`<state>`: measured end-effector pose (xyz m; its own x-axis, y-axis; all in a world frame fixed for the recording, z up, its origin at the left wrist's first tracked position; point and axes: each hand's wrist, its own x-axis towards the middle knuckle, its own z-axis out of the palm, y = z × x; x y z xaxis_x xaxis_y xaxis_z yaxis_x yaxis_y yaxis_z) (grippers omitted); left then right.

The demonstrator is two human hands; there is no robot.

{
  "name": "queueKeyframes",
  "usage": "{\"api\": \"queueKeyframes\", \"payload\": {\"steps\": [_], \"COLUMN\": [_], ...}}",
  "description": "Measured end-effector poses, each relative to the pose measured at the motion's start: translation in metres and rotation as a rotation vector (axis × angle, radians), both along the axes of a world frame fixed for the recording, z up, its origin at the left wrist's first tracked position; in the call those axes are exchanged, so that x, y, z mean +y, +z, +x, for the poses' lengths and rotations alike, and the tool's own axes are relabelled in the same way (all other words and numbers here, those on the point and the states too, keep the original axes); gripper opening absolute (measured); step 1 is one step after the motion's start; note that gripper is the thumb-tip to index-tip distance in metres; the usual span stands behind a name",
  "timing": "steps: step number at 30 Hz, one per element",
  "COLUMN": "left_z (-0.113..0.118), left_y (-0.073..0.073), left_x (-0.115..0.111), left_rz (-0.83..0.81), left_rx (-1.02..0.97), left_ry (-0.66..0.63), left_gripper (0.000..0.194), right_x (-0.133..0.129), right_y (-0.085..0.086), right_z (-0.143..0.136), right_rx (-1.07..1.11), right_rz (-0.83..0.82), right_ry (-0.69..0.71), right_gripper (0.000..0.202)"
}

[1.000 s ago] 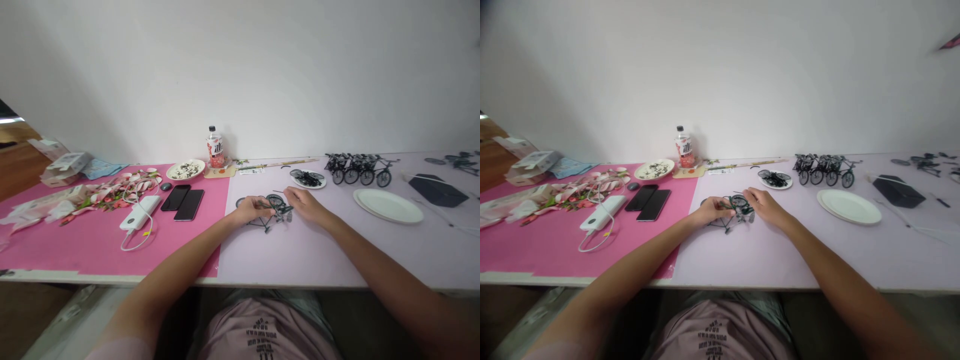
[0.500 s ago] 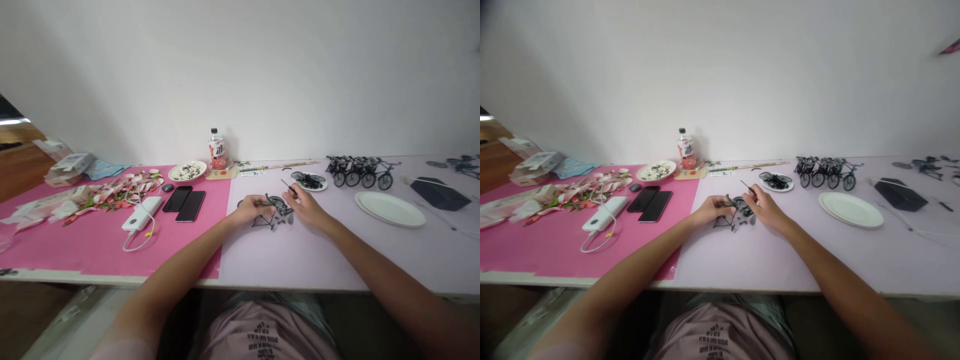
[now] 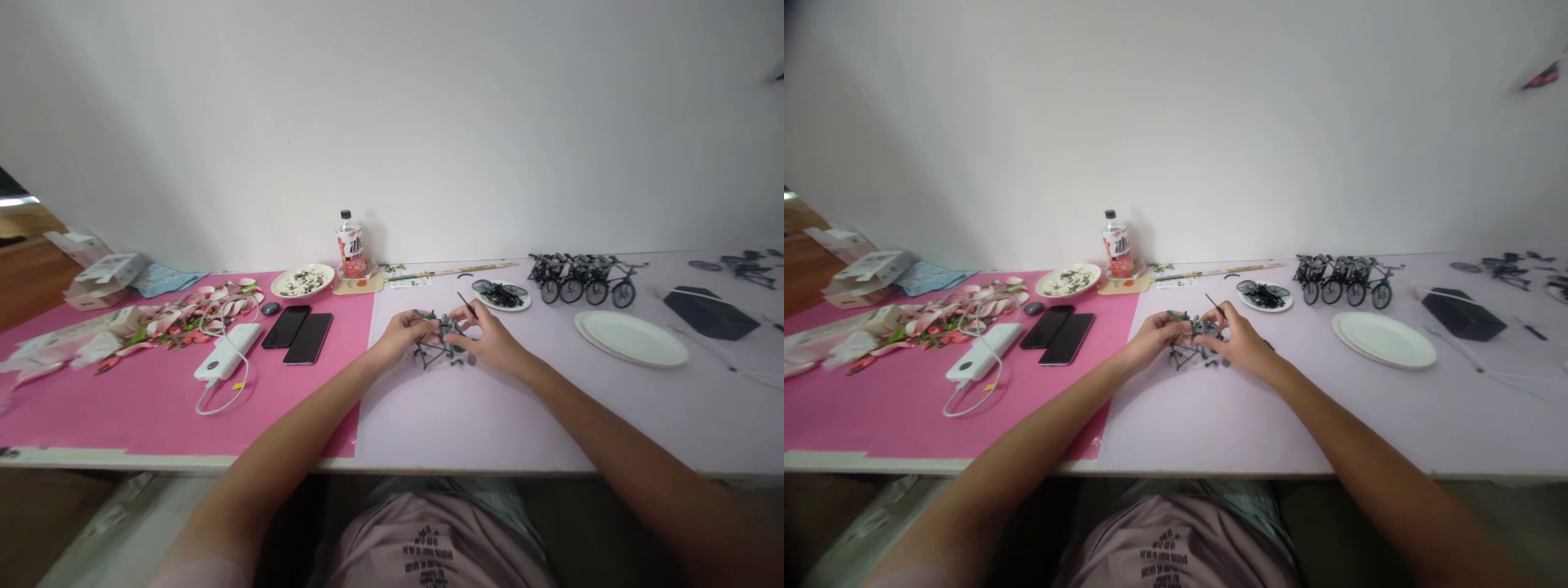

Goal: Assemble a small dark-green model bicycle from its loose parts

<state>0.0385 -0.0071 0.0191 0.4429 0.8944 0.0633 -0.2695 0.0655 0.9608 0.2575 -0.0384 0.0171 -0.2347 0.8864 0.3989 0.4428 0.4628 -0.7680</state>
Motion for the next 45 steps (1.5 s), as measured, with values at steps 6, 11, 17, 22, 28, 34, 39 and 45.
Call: {"api": "queueKeyframes", "payload": {"steps": [6, 11, 17, 22, 28, 34, 39, 45], "left_z": [0.003, 0.005, 0.007, 0.002, -0.002, -0.002, -0.001, 0.001], "left_y": [-0.002, 0.001, 0.011, 0.022, 0.030, 0.031, 0.033, 0.031], "left_x": [-0.004, -0.010, -0.015, -0.011, -0.010, -0.008, -0.008, -0.008], "left_rz": [0.020, 0.107, 0.143, 0.234, 0.281, 0.297, 0.308, 0.286], "left_rx": [0.063, 0.192, 0.229, 0.277, 0.251, 0.248, 0.247, 0.244], "left_ry": [-0.033, -0.021, -0.012, -0.020, -0.097, -0.145, -0.153, -0.165], "left_gripper": [0.056, 0.063, 0.060, 0.057, 0.060, 0.061, 0.061, 0.061], "right_x": [-0.005, -0.009, -0.012, -0.015, -0.015, -0.011, -0.010, -0.012], "right_y": [0.003, 0.004, 0.002, 0.009, 0.011, 0.002, -0.001, 0.002], "right_z": [-0.007, -0.010, -0.016, -0.025, -0.028, -0.030, -0.031, -0.033], "right_rx": [0.028, -0.046, 0.004, 0.051, 0.098, 0.169, 0.119, 0.097], "right_rz": [0.049, 0.033, 0.017, 0.095, 0.135, 0.147, 0.202, 0.197], "right_ry": [0.001, 0.011, 0.049, 0.042, 0.030, 0.025, -0.054, -0.075], "right_gripper": [0.046, 0.041, 0.036, 0.035, 0.037, 0.031, 0.028, 0.024]}}
